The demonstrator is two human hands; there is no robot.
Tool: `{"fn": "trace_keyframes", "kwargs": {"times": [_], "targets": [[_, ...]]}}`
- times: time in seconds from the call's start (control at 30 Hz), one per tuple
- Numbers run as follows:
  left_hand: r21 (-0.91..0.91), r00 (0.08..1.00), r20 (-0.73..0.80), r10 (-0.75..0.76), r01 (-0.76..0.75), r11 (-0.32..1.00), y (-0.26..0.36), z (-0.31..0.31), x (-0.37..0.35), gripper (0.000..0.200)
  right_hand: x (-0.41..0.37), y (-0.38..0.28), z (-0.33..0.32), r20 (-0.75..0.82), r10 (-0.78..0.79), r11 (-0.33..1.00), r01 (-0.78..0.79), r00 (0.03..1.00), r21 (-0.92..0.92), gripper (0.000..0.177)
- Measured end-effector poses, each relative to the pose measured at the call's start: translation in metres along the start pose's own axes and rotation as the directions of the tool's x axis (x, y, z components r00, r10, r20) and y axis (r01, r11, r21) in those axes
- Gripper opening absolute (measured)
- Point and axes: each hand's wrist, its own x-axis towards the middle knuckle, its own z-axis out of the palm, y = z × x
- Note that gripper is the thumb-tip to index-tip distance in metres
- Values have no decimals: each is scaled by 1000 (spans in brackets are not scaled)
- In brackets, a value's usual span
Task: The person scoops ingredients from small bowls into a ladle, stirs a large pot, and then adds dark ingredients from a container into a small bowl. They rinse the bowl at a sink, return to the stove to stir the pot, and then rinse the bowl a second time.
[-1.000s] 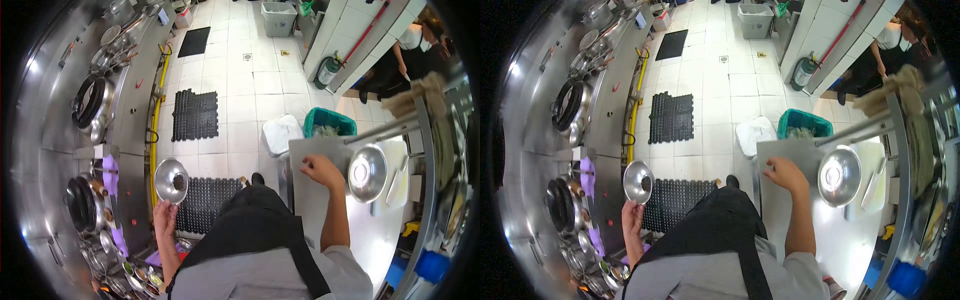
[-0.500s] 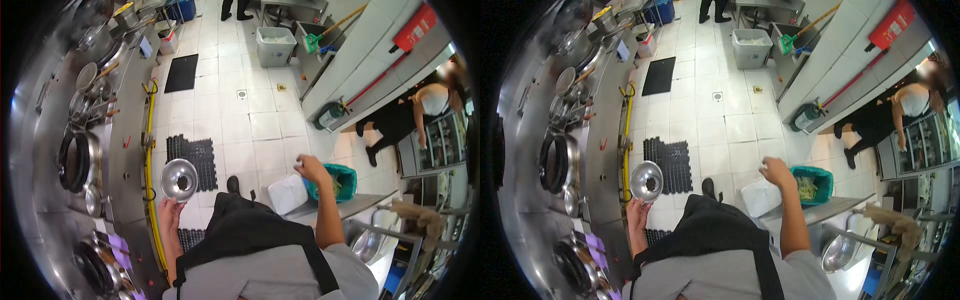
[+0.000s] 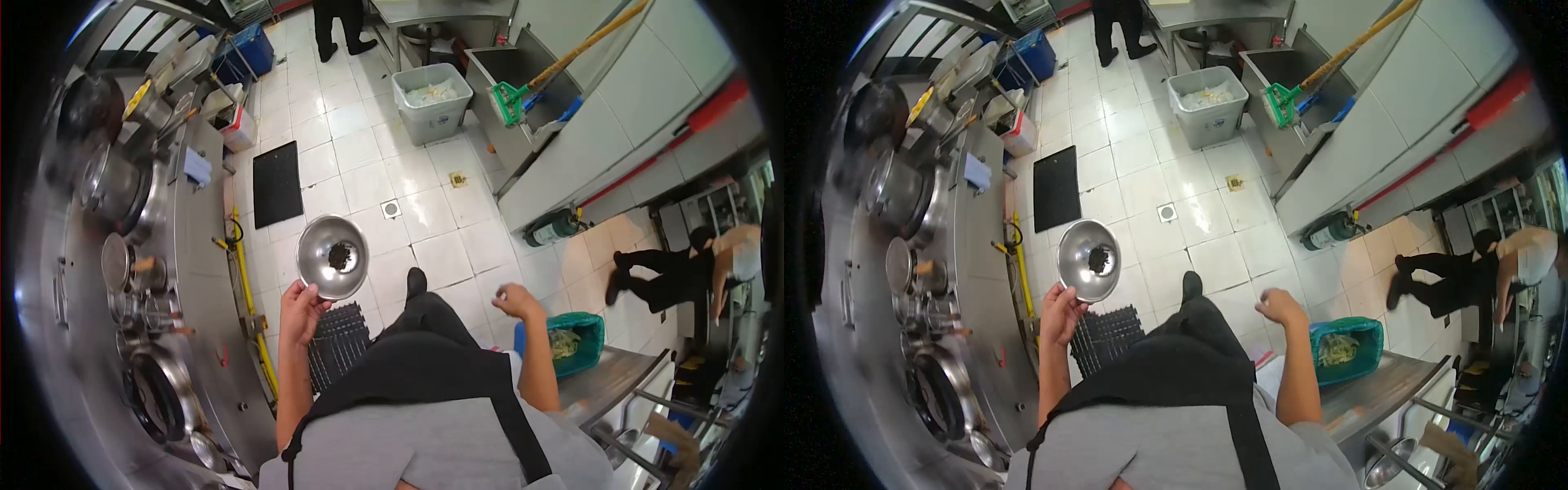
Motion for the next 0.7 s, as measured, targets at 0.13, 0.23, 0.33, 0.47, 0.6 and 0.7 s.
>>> {"fn": "trace_keyframes", "kwargs": {"times": [0.13, 0.23, 0.33, 0.47, 0.6, 0.7], "targets": [[-20, 994, -100, -37, 35, 999, 21, 9, 65, 9, 118, -71, -77, -145, -172, 985, 166, 974, -54, 36], [-47, 997, -75, -22, 18, 999, 39, 6, 114, 11, 184, -142, -143, -109, -248, 964, 233, 963, -130, 35], [-53, 995, -89, -40, 35, 998, 62, 19, 179, 12, 240, -204, -205, -107, -310, 951, 305, 945, -60, 37], [-26, 997, -41, -69, 68, 997, 93, 52, 296, 14, 329, -217, -249, -133, -342, 902, 365, 930, 233, 38], [54, 990, 96, -99, 94, 994, 127, 92, 420, 12, 402, -198, -282, -61, -137, 602, 132, 989, 787, 37], [109, 977, 172, -130, 112, 988, 158, 140, 498, 12, 444, -187, -321, -49, -75, 93, 56, 996, 994, 34]]}}
